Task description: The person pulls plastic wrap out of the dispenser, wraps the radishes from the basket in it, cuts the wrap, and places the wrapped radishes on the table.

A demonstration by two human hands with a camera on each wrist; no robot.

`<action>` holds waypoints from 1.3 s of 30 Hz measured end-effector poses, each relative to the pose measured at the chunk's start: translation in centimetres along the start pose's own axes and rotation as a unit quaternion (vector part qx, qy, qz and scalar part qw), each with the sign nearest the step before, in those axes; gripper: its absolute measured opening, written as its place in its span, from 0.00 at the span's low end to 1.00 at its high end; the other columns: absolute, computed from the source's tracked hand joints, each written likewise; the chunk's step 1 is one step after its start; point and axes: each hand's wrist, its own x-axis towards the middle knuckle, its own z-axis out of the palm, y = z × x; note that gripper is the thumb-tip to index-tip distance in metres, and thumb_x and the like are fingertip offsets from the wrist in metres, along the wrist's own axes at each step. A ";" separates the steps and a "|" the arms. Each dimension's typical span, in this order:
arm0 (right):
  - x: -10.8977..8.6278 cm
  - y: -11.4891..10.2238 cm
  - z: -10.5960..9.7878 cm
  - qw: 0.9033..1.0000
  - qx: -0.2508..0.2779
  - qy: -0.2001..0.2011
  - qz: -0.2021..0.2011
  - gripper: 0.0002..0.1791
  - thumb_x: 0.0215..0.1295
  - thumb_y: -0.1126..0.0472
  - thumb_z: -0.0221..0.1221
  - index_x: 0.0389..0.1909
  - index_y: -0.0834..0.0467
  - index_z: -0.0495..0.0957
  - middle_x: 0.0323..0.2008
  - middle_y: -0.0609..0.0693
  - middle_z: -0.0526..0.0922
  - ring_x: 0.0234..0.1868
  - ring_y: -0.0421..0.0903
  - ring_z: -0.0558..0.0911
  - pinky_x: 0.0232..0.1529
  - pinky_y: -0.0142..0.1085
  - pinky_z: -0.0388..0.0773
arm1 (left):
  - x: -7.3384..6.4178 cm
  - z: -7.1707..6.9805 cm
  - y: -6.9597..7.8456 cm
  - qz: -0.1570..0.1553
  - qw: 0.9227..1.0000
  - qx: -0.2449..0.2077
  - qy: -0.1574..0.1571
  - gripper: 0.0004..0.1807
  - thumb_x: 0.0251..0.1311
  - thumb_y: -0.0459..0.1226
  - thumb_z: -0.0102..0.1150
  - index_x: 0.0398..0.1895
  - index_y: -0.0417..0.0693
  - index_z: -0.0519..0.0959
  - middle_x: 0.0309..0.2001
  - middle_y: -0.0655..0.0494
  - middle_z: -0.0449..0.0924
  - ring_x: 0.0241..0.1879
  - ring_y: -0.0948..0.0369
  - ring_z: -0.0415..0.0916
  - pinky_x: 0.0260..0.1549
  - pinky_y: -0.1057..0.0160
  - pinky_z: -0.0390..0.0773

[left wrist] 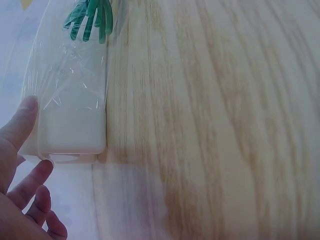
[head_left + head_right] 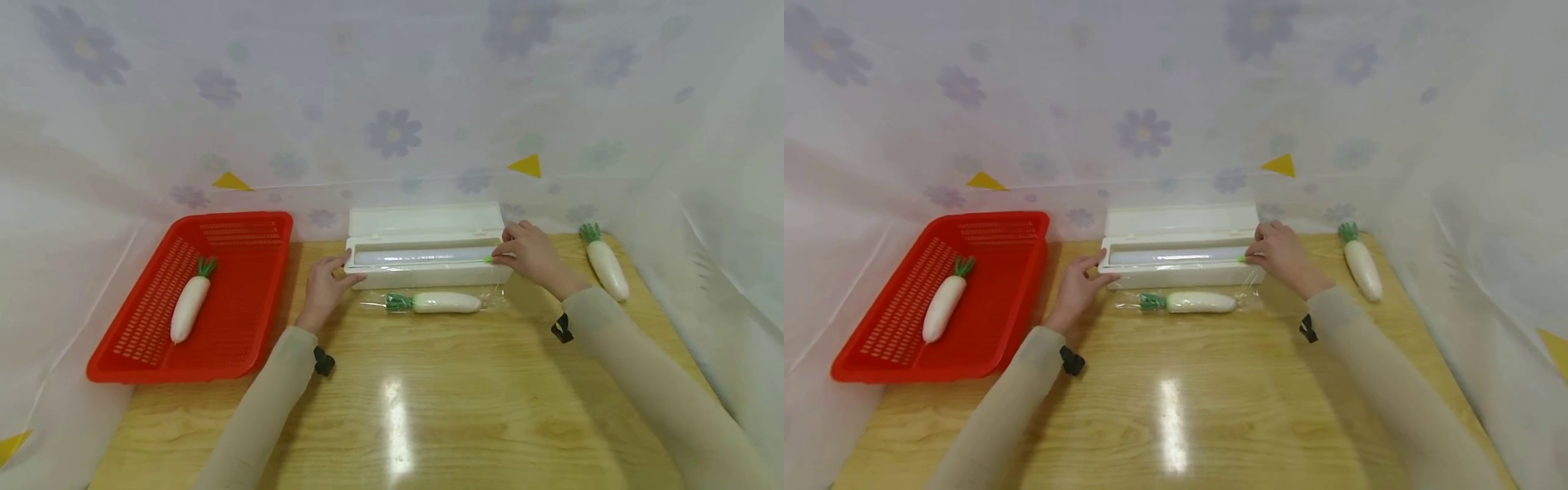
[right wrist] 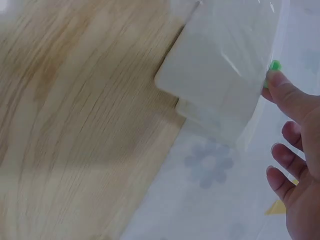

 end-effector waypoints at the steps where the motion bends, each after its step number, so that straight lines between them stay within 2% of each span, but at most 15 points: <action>1: -0.2 0.2 -0.2 1.000 -0.004 0.003 0.002 0.05 0.54 0.65 0.76 0.31 0.61 0.91 0.30 0.51 0.67 0.31 0.48 0.59 0.35 0.42 0.57 | 0.0 -0.1 0.0 0.000 1.000 0.000 0.003 0.37 0.56 0.44 0.79 0.69 0.48 0.77 0.60 0.38 0.80 0.58 0.43 0.74 0.59 0.45 0.74; 8: -1.5 1.2 -0.8 1.000 -0.021 -0.001 -0.007 0.05 0.57 0.64 0.75 0.33 0.61 0.91 0.31 0.52 0.71 0.32 0.49 0.62 0.35 0.42 0.60 | 0.0 -0.3 -0.1 0.013 1.000 0.009 0.006 0.36 0.56 0.44 0.79 0.69 0.48 0.77 0.60 0.38 0.81 0.59 0.42 0.74 0.59 0.44 0.74; 17: -2.5 1.9 -0.6 0.997 -0.046 0.043 -0.047 0.05 0.55 0.68 0.75 0.29 0.59 0.88 0.35 0.55 0.74 0.35 0.52 0.67 0.37 0.46 0.64 | -0.2 -0.3 0.3 0.006 1.000 0.030 0.004 0.37 0.55 0.47 0.78 0.69 0.51 0.77 0.63 0.39 0.80 0.61 0.41 0.72 0.62 0.43 0.71; 21: -2.7 2.2 -0.7 0.997 -0.040 0.047 -0.038 0.05 0.53 0.69 0.75 0.31 0.61 0.90 0.36 0.56 0.76 0.34 0.53 0.69 0.35 0.46 0.66 | -0.3 -0.4 0.2 0.003 0.999 0.037 0.005 0.38 0.56 0.47 0.78 0.70 0.51 0.77 0.63 0.40 0.80 0.59 0.41 0.72 0.60 0.43 0.72; 25: -2.7 2.1 -0.8 1.000 -0.012 0.025 -0.010 0.05 0.57 0.67 0.74 0.35 0.61 0.90 0.37 0.56 0.77 0.34 0.51 0.70 0.36 0.46 0.68 | -0.2 -0.5 -0.1 -0.003 0.999 0.037 0.008 0.38 0.56 0.47 0.78 0.71 0.51 0.76 0.60 0.43 0.82 0.54 0.45 0.72 0.54 0.48 0.72; 29: -2.7 1.6 -1.1 1.000 0.004 -0.003 0.030 0.06 0.60 0.67 0.73 0.38 0.61 0.90 0.39 0.56 0.78 0.35 0.52 0.73 0.36 0.46 0.72 | -0.3 -0.6 -0.4 0.000 1.000 0.011 0.005 0.38 0.58 0.45 0.77 0.72 0.49 0.75 0.58 0.43 0.82 0.51 0.47 0.71 0.51 0.50 0.71; 34: -2.4 -0.1 -1.7 0.996 -0.032 -0.061 0.060 0.14 0.66 0.64 0.70 0.50 0.64 0.86 0.45 0.61 0.80 0.42 0.59 0.78 0.40 0.51 0.77 | -0.6 -0.9 -0.9 -0.004 0.998 -0.053 -0.023 0.40 0.61 0.41 0.76 0.75 0.46 0.71 0.60 0.40 0.78 0.56 0.48 0.71 0.57 0.50 0.72; 36: -2.1 -1.0 -1.7 0.996 -0.042 -0.057 0.052 0.16 0.67 0.64 0.69 0.53 0.65 0.85 0.46 0.62 0.81 0.43 0.60 0.79 0.43 0.53 0.78 | -0.7 -1.0 -0.9 -0.015 0.996 -0.081 -0.040 0.41 0.62 0.41 0.75 0.77 0.47 0.69 0.61 0.40 0.76 0.57 0.48 0.71 0.58 0.50 0.73; 39: -1.6 -2.9 -1.2 0.999 -0.037 -0.026 -0.002 0.14 0.66 0.64 0.70 0.50 0.64 0.85 0.43 0.60 0.82 0.42 0.58 0.80 0.44 0.53 0.78 | -0.8 -1.1 -0.8 -0.031 0.990 -0.121 -0.063 0.42 0.62 0.40 0.75 0.79 0.48 0.66 0.65 0.41 0.74 0.59 0.47 0.70 0.58 0.49 0.73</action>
